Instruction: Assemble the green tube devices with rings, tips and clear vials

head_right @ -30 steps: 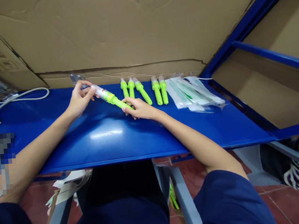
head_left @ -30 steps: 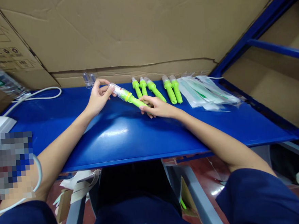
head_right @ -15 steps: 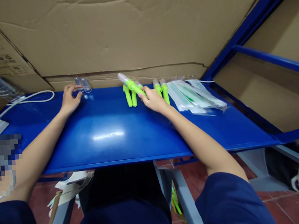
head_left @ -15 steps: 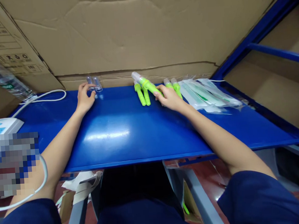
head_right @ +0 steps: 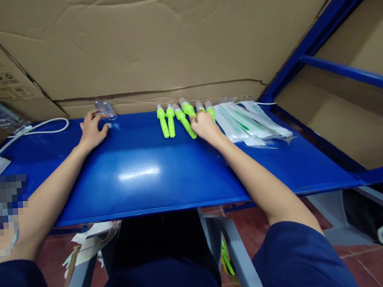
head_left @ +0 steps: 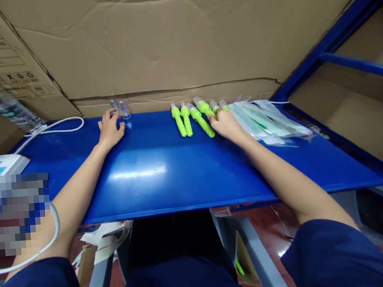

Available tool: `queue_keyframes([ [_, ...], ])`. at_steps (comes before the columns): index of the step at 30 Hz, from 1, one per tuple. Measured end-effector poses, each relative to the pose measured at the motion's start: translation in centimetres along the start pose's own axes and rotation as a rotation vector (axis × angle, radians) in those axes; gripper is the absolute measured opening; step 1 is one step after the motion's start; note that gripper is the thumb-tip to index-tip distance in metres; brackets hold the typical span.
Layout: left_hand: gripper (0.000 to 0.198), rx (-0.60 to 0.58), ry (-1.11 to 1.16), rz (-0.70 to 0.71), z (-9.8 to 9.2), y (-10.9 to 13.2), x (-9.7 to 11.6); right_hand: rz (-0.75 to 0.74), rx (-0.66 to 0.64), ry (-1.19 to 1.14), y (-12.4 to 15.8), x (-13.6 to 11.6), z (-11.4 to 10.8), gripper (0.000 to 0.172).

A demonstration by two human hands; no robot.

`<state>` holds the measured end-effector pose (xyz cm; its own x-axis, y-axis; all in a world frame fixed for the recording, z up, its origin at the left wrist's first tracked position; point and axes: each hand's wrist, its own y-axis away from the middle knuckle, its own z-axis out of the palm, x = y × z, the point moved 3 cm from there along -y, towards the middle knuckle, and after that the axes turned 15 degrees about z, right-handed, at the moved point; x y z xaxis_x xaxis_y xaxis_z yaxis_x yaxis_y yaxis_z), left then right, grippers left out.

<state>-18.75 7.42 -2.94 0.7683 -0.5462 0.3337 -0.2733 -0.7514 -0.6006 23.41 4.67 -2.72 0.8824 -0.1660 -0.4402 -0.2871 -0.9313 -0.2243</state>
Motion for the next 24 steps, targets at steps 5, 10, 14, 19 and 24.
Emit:
queue_keyframes([
  [5,0.029,0.013,0.019,0.009,0.1,0.0,-0.2,0.040,-0.013,0.041,0.1,0.3,0.4,0.034],
  [10,0.026,-0.042,-0.060,-0.001,0.1,0.0,0.3,0.082,-0.063,0.124,1.2,-0.4,0.0,0.040],
  [14,0.026,-0.106,-0.150,-0.018,-0.1,0.0,0.9,0.089,-0.091,0.234,2.5,-1.5,-0.9,0.047],
  [19,0.024,-0.131,-0.174,-0.029,0.0,0.0,1.1,0.027,-0.062,0.204,3.1,-2.4,-1.6,0.039],
  [24,0.026,-0.128,-0.157,-0.029,0.2,0.2,0.9,-0.238,0.035,0.103,3.9,-3.9,-1.0,0.042],
])
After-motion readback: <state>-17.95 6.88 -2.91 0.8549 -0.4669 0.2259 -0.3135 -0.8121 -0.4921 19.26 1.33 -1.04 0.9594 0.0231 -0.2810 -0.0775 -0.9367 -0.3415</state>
